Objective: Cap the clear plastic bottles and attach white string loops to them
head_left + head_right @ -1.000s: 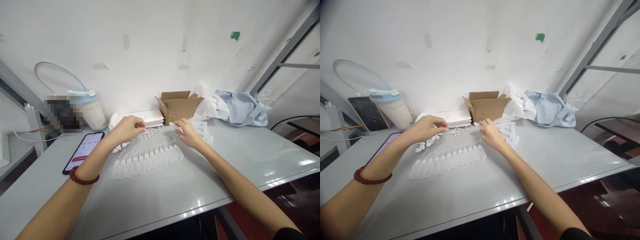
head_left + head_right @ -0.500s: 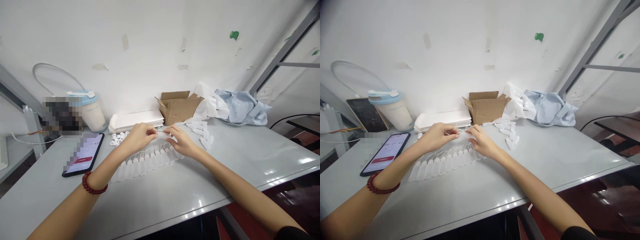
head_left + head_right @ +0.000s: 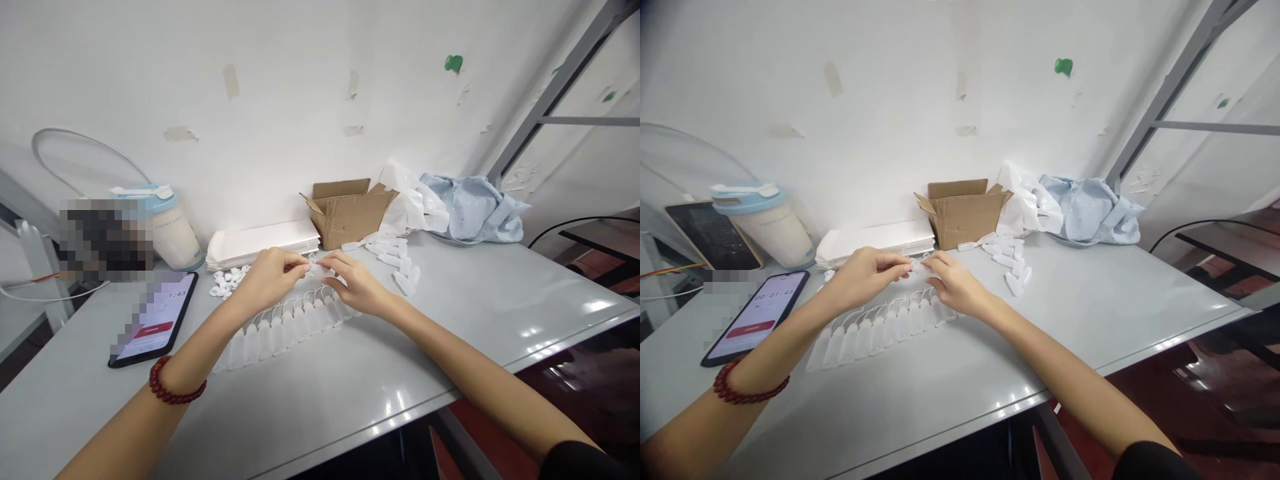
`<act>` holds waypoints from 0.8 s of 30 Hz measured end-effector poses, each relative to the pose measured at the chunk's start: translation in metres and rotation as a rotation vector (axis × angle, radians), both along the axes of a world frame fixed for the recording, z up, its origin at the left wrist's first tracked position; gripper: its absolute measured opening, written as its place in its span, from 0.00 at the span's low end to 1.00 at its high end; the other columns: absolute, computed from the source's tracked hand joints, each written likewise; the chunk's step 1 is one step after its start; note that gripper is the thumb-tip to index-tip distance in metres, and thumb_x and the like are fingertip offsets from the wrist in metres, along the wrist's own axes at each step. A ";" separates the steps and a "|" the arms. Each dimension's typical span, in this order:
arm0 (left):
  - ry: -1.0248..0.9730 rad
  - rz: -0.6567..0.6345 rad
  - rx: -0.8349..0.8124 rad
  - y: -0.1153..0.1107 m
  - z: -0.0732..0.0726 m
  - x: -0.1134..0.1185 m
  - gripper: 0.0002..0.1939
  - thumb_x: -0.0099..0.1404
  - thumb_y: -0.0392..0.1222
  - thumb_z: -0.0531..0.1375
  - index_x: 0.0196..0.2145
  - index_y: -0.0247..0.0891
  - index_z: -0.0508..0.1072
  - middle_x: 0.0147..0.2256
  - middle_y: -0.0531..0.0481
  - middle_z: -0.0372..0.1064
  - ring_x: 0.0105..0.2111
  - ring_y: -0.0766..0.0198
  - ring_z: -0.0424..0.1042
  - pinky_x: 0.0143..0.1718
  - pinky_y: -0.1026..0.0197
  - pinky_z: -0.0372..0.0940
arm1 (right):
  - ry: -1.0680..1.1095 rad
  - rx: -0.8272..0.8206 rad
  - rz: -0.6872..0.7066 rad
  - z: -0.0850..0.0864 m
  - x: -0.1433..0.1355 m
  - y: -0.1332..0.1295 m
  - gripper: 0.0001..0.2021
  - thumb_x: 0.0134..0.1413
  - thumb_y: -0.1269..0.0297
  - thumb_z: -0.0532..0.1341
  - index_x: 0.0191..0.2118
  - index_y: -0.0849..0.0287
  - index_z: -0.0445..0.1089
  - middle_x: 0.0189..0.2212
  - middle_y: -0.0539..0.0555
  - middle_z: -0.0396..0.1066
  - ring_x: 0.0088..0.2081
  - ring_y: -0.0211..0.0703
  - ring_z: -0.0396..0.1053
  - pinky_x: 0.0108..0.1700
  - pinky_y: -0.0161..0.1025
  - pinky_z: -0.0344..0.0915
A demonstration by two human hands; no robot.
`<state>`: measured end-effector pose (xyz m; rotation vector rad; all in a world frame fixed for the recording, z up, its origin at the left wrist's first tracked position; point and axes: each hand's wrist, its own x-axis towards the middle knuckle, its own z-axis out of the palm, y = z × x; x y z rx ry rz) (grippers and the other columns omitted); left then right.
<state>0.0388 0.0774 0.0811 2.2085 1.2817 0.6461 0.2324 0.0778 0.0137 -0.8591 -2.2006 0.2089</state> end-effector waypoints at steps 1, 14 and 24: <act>-0.032 0.008 -0.016 0.000 -0.001 0.000 0.12 0.59 0.42 0.54 0.30 0.38 0.77 0.27 0.51 0.73 0.29 0.62 0.71 0.30 0.62 0.63 | -0.004 0.013 0.005 -0.001 0.000 0.000 0.12 0.57 0.74 0.54 0.48 0.60 0.63 0.41 0.60 0.66 0.42 0.45 0.66 0.40 0.44 0.68; -0.157 0.029 -0.095 0.000 -0.005 0.002 0.10 0.57 0.40 0.59 0.37 0.37 0.75 0.29 0.49 0.76 0.32 0.59 0.75 0.34 0.60 0.67 | 0.013 0.040 -0.004 0.000 -0.001 -0.001 0.12 0.57 0.75 0.53 0.47 0.61 0.62 0.40 0.61 0.66 0.40 0.46 0.67 0.40 0.44 0.68; -0.205 -0.006 -0.012 0.000 -0.011 0.005 0.10 0.60 0.42 0.57 0.36 0.39 0.77 0.31 0.51 0.76 0.31 0.61 0.74 0.36 0.59 0.67 | 0.032 -0.048 -0.051 0.002 -0.004 -0.007 0.20 0.57 0.70 0.55 0.56 0.59 0.57 0.37 0.58 0.67 0.36 0.44 0.67 0.37 0.44 0.69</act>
